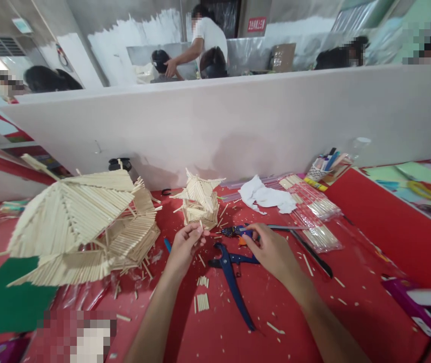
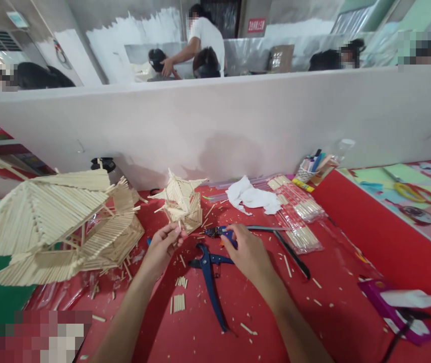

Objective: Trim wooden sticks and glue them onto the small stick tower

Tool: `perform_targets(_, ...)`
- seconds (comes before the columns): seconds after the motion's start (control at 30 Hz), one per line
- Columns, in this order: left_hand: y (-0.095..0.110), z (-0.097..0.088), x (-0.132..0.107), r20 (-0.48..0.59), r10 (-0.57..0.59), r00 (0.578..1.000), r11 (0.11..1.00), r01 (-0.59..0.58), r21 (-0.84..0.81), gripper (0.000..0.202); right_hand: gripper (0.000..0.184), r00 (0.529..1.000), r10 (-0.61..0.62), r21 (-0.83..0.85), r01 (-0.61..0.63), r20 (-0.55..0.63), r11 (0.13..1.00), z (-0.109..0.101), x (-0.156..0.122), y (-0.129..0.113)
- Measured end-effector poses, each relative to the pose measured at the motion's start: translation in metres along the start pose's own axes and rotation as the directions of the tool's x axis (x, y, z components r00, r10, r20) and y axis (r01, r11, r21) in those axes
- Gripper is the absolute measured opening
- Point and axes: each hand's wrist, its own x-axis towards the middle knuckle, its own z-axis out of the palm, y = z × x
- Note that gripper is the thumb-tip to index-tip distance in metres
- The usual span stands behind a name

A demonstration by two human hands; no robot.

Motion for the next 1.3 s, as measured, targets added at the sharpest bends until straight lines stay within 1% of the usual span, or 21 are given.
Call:
perform_targets(0.13, -0.001, 0.002, 0.0, -0.004, -0.014, 1.0, 0.999, 0.014, -0.037, 0.034, 0.02, 0.995, -0.096, 0.133, 0.094, 0.012, 0.987, -0.011, 0.023, -0.017)
perform_targets(0.23, -0.001, 0.004, 0.0, -0.002, -0.007, 1.0, 0.999, 0.007, -0.043, 0.035, 0.022, 0.973, -0.227, 0.207, 0.228, -0.031, 0.951, -0.011, 0.049, -0.027)
perform_targets(0.3, -0.001, 0.004, 0.0, 0.002, 0.005, 1.0, 0.999, -0.005, -0.036, 0.036, 0.028, 0.961, -0.275, 0.269, 0.276, -0.043, 0.923, -0.006, 0.066, -0.032)
perform_targets(0.37, -0.001, 0.003, 0.0, 0.009, 0.017, 1.0, 0.999, -0.017, -0.031, 0.035, 0.034, 0.958, -0.283, 0.31, 0.283, -0.046, 0.907, 0.004, 0.079, -0.035)
perform_targets(0.43, -0.001, 0.001, 0.001, 0.014, 0.027, 1.0, 0.999, -0.027, -0.031, 0.034, 0.03, 0.952, -0.302, 0.316, 0.304, -0.058, 0.899, 0.015, 0.087, -0.036)
perform_targets(0.53, -0.002, -0.001, 0.001, 0.004, 0.031, 1.0, 0.999, -0.031, -0.044, 0.033, 0.021, 0.949, -0.311, 0.357, 0.311, -0.057, 0.881, 0.026, 0.091, -0.038)
perform_targets(0.6, -0.002, -0.003, 0.002, -0.007, 0.022, 1.0, 0.998, -0.022, -0.06, 0.032, 0.019, 0.953, -0.3, 0.404, 0.293, -0.047, 0.866, 0.029, 0.091, -0.039)
perform_targets(0.77, -0.002, -0.005, 0.002, -0.034, -0.004, 0.999, 0.996, 0.001, -0.089, 0.031, 0.02, 0.949, -0.314, 0.438, 0.285, -0.007, 0.853, 0.026, 0.088, -0.038)
perform_targets(1.0, 0.0, -0.008, 0.002, -0.063, 0.029, 0.998, 0.996, -0.034, -0.087, 0.028, 0.021, 0.946, -0.323, 0.439, 0.281, 0.022, 0.853, 0.023, 0.091, -0.038)
perform_targets(1.3, 0.0, -0.009, 0.004, -0.06, 0.022, 0.998, 0.994, -0.028, -0.101, 0.028, 0.013, 0.945, -0.325, 0.428, 0.284, 0.025, 0.858, 0.022, 0.091, -0.037)
